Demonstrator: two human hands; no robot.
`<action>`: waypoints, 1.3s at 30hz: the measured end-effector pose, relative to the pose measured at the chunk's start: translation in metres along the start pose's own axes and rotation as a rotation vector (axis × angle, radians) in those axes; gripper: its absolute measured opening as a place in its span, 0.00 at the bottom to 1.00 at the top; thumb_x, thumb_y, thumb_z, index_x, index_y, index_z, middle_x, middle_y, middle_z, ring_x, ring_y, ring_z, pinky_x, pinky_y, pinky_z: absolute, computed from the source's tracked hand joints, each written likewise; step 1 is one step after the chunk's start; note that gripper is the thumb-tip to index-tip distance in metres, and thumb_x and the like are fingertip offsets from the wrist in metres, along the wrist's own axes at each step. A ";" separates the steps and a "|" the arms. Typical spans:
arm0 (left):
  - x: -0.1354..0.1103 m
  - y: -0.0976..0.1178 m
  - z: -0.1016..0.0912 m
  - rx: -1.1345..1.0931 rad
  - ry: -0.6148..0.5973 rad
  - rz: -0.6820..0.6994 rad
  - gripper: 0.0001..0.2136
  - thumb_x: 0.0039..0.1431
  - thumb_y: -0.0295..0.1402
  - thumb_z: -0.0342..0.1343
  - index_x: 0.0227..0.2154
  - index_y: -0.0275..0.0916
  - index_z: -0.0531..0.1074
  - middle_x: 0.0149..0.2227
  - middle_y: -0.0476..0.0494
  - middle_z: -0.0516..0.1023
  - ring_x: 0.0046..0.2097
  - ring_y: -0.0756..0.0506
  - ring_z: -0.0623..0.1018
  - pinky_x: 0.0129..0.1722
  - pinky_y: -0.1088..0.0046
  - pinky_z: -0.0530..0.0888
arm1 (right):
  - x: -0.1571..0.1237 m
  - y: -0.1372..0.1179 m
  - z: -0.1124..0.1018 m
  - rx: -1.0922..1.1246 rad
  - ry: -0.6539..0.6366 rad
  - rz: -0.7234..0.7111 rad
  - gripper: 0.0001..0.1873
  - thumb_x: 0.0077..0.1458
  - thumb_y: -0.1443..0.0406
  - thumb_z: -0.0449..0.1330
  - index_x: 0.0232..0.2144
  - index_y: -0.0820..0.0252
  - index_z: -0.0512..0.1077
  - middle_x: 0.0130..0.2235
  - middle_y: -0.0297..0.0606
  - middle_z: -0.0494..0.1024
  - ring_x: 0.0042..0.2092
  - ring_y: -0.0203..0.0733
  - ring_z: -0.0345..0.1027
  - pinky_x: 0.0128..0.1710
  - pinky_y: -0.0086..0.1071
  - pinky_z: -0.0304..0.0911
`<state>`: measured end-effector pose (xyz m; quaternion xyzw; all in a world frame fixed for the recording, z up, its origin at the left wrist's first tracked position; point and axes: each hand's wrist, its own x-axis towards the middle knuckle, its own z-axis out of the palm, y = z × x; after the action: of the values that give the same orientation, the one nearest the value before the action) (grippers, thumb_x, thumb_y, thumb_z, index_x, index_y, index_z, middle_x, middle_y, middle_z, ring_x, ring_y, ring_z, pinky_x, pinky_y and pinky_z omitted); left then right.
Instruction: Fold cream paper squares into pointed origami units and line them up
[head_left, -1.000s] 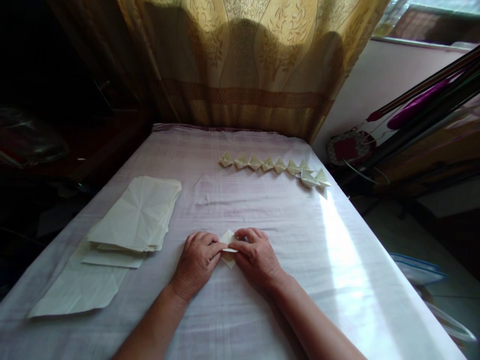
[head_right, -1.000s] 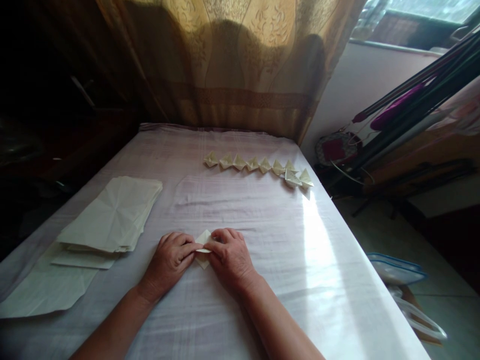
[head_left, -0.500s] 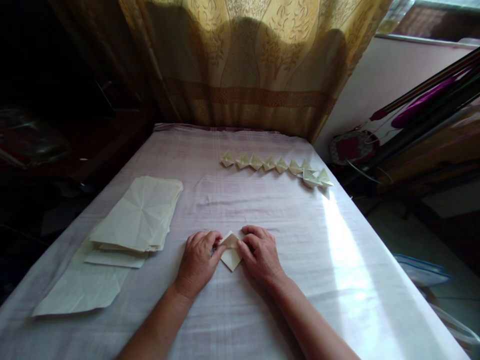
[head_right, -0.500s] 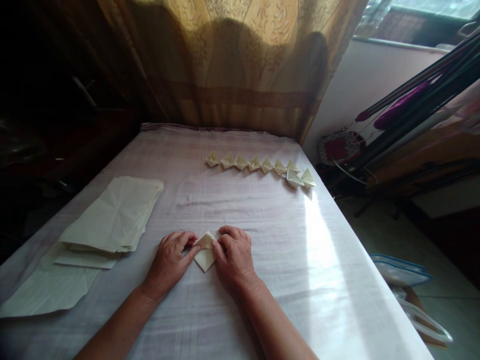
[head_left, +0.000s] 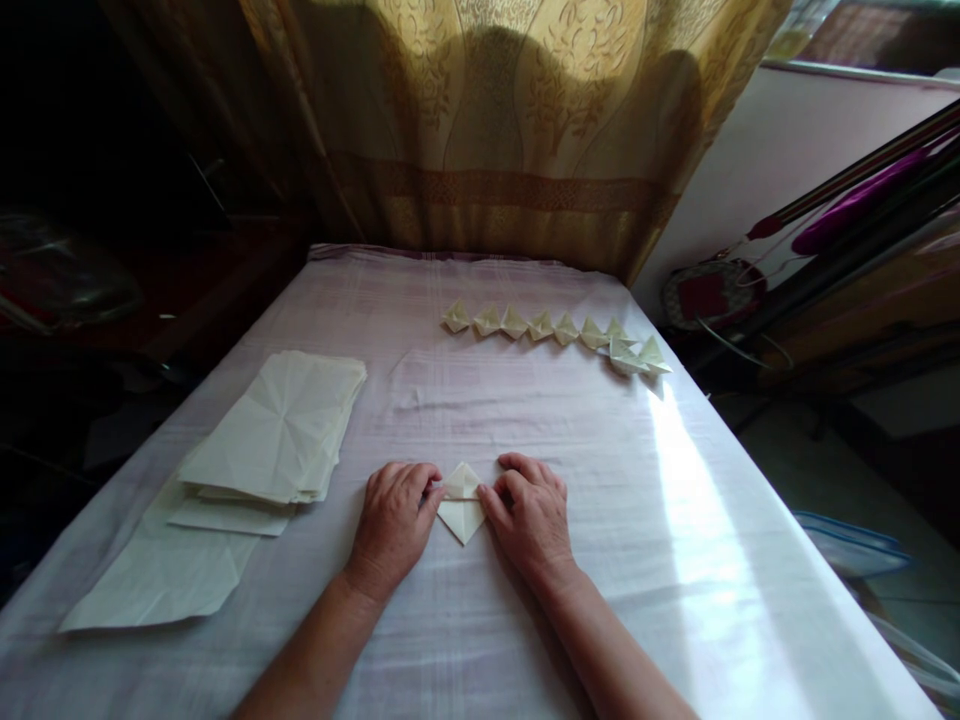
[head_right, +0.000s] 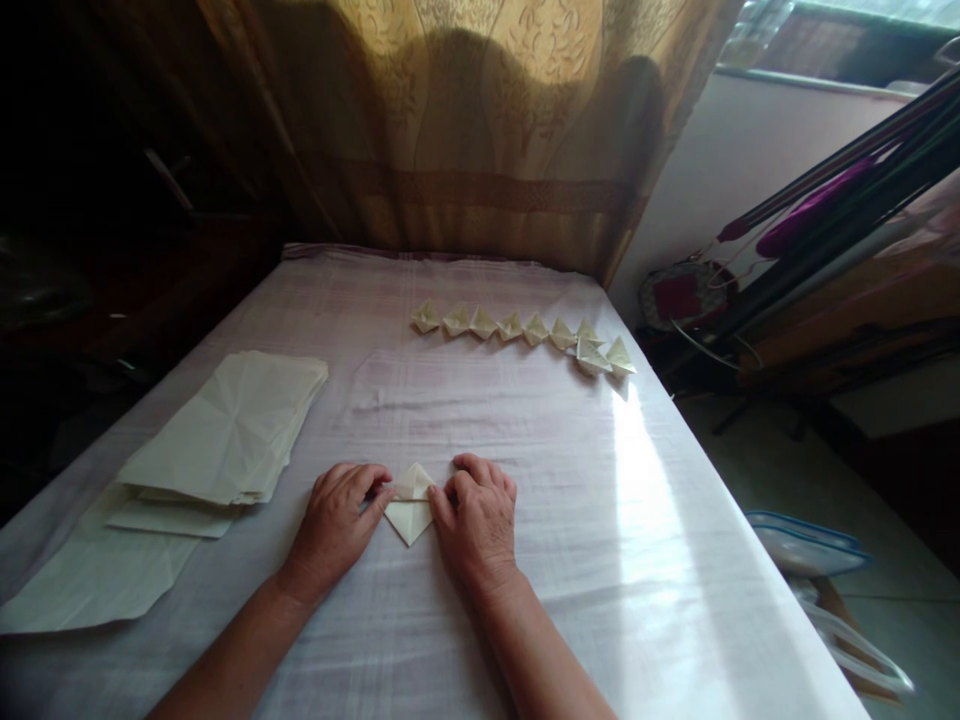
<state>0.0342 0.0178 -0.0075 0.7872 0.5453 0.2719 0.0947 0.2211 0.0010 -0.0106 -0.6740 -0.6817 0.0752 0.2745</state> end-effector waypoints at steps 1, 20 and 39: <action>0.000 0.000 0.000 -0.004 -0.005 -0.005 0.01 0.60 0.30 0.56 0.34 0.42 0.70 0.33 0.49 0.77 0.39 0.44 0.74 0.42 0.66 0.66 | 0.000 0.000 0.000 -0.003 0.001 -0.001 0.10 0.55 0.62 0.63 0.23 0.56 0.71 0.47 0.38 0.77 0.48 0.48 0.66 0.48 0.42 0.52; 0.000 0.004 -0.002 0.020 -0.092 -0.012 0.06 0.61 0.30 0.57 0.39 0.47 0.77 0.36 0.48 0.78 0.41 0.43 0.72 0.42 0.64 0.66 | 0.002 -0.004 0.001 -0.012 0.004 0.025 0.12 0.58 0.61 0.60 0.23 0.56 0.71 0.45 0.38 0.76 0.46 0.47 0.65 0.48 0.42 0.51; 0.011 -0.013 -0.008 -0.053 -0.233 0.054 0.10 0.60 0.29 0.59 0.40 0.53 0.80 0.37 0.49 0.77 0.41 0.46 0.72 0.42 0.66 0.66 | 0.001 -0.020 0.009 -0.049 0.020 0.038 0.11 0.54 0.56 0.63 0.31 0.56 0.71 0.51 0.44 0.73 0.53 0.53 0.62 0.52 0.46 0.50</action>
<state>0.0221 0.0315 -0.0035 0.8251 0.5018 0.1954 0.1708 0.1988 0.0024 -0.0087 -0.6941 -0.6674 0.0570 0.2635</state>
